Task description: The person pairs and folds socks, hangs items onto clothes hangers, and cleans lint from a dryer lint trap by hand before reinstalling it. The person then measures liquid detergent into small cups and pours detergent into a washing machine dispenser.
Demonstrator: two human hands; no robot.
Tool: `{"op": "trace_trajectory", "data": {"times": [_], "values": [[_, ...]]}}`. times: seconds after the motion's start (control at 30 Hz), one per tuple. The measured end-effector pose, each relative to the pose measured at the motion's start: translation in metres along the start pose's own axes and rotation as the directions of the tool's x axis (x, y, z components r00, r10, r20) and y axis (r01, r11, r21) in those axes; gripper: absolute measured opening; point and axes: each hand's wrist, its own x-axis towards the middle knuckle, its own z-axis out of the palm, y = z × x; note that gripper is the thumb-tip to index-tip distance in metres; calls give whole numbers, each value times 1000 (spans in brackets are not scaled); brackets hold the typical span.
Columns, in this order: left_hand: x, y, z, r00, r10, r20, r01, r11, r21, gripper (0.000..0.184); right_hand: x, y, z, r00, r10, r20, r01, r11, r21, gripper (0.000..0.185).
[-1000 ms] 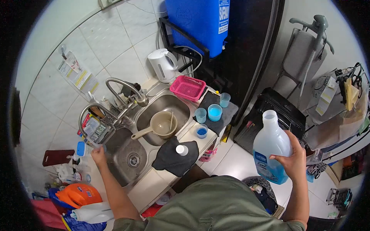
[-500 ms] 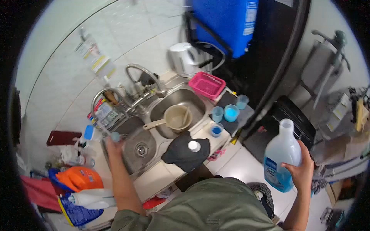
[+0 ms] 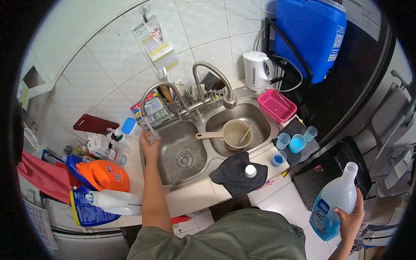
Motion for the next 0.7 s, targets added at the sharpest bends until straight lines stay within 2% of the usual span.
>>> {"op": "trace_trajectory", "data": {"times": [0.07, 0.1, 0.17, 0.2, 0.23, 0.27, 0.33, 0.37, 0.47, 0.57, 0.6, 0.63, 0.67, 0.7], "values": [[9, 6, 1, 997, -51, -54, 48, 998, -46, 81, -1, 0, 2, 1000, -13, -4, 13, 1000, -23, 106], [9, 10, 5, 987, -162, -13, 156, 965, -212, 76, -1, -1, 3, 1000, -21, -8, 21, 999, -44, 107], [5, 34, 7, 929, -352, 112, 359, 789, -499, 66, 0, -5, 5, 1000, -19, -5, 18, 998, -55, 107], [11, 11, 8, 846, -496, 194, 484, 563, -670, 62, 0, -7, 5, 1000, -5, 0, 5, 999, -46, 108], [20, -26, 12, 740, -598, 308, 554, 281, -784, 57, 0, -8, 6, 1000, 7, 5, -7, 999, -38, 108], [25, -48, 14, 621, -649, 441, 559, -28, -829, 54, 0, -9, 7, 1000, -5, 7, 5, 1000, -24, 108], [24, -47, 14, 461, -655, 599, 502, -364, -785, 38, 1, -8, 8, 1000, -30, 8, 30, 1000, 6, 107], [26, -46, 16, 385, -626, 678, 446, -516, -731, 32, 1, -9, 8, 1000, -23, 7, 23, 1000, -9, 106], [23, -37, 19, 338, -581, 741, 295, -682, -669, 34, -1, -12, 7, 1000, -14, 4, 14, 1000, -26, 102], [25, 8, 24, 121, -628, 769, 127, -758, -640, 34, -1, -15, 7, 999, -33, 9, 33, 999, 1, 100], [18, 9, 35, 220, -685, 694, 394, -589, -706, 34, -2, -17, 7, 1000, -30, 9, 30, 1000, -3, 100], [7, 7, 47, 340, -700, 629, 607, -348, -715, 36, -2, -18, 6, 1000, -26, 7, 27, 1000, -7, 100], [0, 13, 58, 467, -670, 578, 741, -60, -669, 39, -2, -20, 6, 1000, -16, 11, 16, 1000, -9, 100], [-2, 18, 71, 387, -638, 666, 857, -18, -515, 40, -1, -22, 6, 1000, -7, 17, 7, 1000, -11, 101]]}}
